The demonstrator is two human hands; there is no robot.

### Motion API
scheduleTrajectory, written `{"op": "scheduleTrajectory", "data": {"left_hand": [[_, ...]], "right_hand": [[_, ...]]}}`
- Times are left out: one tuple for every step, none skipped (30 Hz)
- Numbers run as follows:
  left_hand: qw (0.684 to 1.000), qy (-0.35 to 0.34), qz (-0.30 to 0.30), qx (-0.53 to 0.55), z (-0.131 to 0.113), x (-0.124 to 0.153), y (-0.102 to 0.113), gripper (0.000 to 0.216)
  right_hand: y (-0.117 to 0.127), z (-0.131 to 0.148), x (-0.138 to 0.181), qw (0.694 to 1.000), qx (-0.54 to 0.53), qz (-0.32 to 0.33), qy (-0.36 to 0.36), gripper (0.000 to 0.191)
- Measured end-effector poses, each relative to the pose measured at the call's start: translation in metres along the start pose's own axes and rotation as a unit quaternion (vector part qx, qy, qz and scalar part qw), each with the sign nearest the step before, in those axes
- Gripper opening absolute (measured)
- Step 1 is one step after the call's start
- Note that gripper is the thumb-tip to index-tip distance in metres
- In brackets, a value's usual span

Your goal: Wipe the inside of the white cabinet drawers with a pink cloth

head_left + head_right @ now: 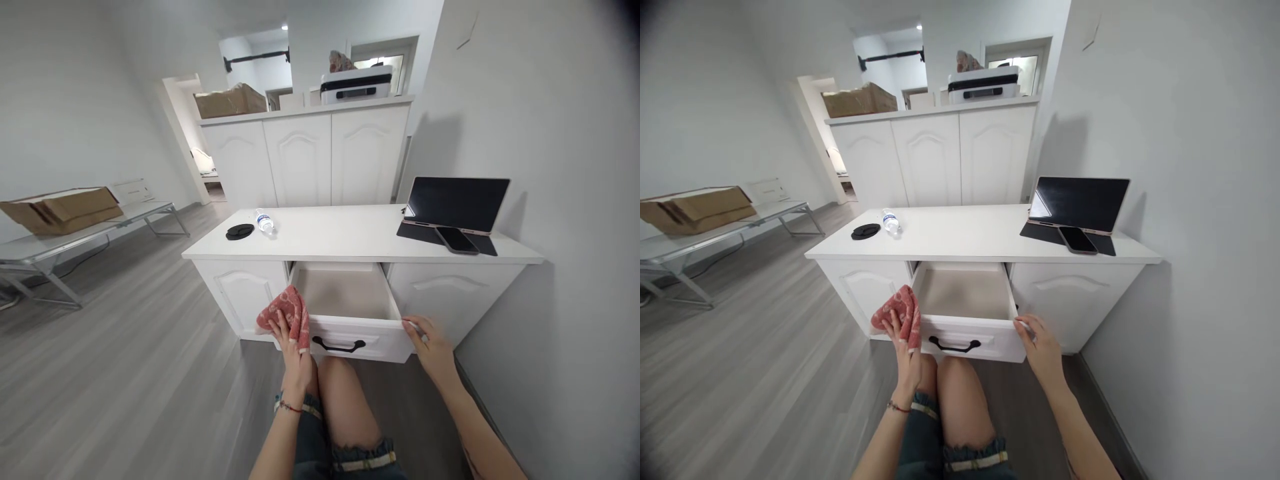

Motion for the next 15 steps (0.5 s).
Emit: {"op": "scheduleTrajectory", "data": {"left_hand": [[0.999, -0.011, -0.003, -0.032, 0.003, 0.002, -0.005, 0.049], [0.998, -0.02, -0.005, -0.054, 0.005, 0.003, -0.009, 0.049], [0.997, -0.026, -0.004, -0.072, 0.007, 0.005, -0.012, 0.049], [0.996, -0.03, 0.002, -0.084, 0.006, 0.006, -0.015, 0.05], [0.995, -0.034, 0.012, -0.091, 0.005, 0.008, -0.019, 0.05], [0.994, -0.037, 0.024, -0.098, 0.001, 0.009, -0.023, 0.051], [0.993, -0.039, 0.037, -0.103, -0.003, 0.011, -0.027, 0.051], [0.992, -0.04, 0.05, -0.107, -0.008, 0.014, -0.032, 0.052], [0.991, -0.044, 0.062, -0.11, -0.014, 0.016, -0.038, 0.052], [0.99, -0.048, 0.073, -0.111, -0.02, 0.019, -0.044, 0.053], [0.989, -0.053, 0.084, -0.112, -0.027, 0.022, -0.05, 0.053], [0.988, -0.056, 0.093, -0.114, -0.034, 0.025, -0.056, 0.054], [0.986, -0.056, 0.103, -0.116, -0.041, 0.028, -0.062, 0.054], [0.985, -0.056, 0.114, -0.12, -0.047, 0.031, -0.067, 0.055], [0.982, -0.057, 0.127, -0.125, -0.054, 0.033, -0.071, 0.057]], "right_hand": [[0.0, -0.001, 0.0, 1.0, -0.004, 0.003, 0.0, 0.047], [0.001, -0.002, -0.001, 1.0, -0.009, 0.008, -0.001, 0.047], [0.001, -0.003, -0.002, 1.0, -0.012, 0.015, -0.004, 0.047], [0.002, -0.004, -0.003, 1.0, -0.014, 0.021, -0.009, 0.046], [0.002, -0.005, -0.003, 0.999, -0.016, 0.027, -0.015, 0.046], [0.003, -0.006, -0.004, 0.999, -0.017, 0.031, -0.022, 0.047], [0.003, -0.007, -0.005, 0.999, -0.02, 0.034, -0.028, 0.047], [0.004, -0.008, -0.006, 0.998, -0.024, 0.036, -0.036, 0.048], [0.005, -0.009, -0.006, 0.998, -0.029, 0.038, -0.044, 0.048], [0.005, -0.01, -0.006, 0.997, -0.035, 0.042, -0.054, 0.049], [0.006, -0.011, -0.006, 0.996, -0.041, 0.045, -0.065, 0.05], [0.007, -0.013, -0.006, 0.995, -0.046, 0.049, -0.075, 0.051], [0.007, -0.014, -0.007, 0.993, -0.052, 0.056, -0.085, 0.052], [0.008, -0.016, -0.007, 0.992, -0.057, 0.062, -0.093, 0.053], [0.008, -0.017, -0.007, 0.991, -0.063, 0.068, -0.099, 0.053]]}}
Point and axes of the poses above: each hand's wrist, its own x-axis away from the middle knuckle, its own y-axis out of the back of the hand, z = x × y, the point moved 4 cm from there along -x, towards the middle knuckle, and after that the axes turned 5 degrees about z, right-handed, at the moved point
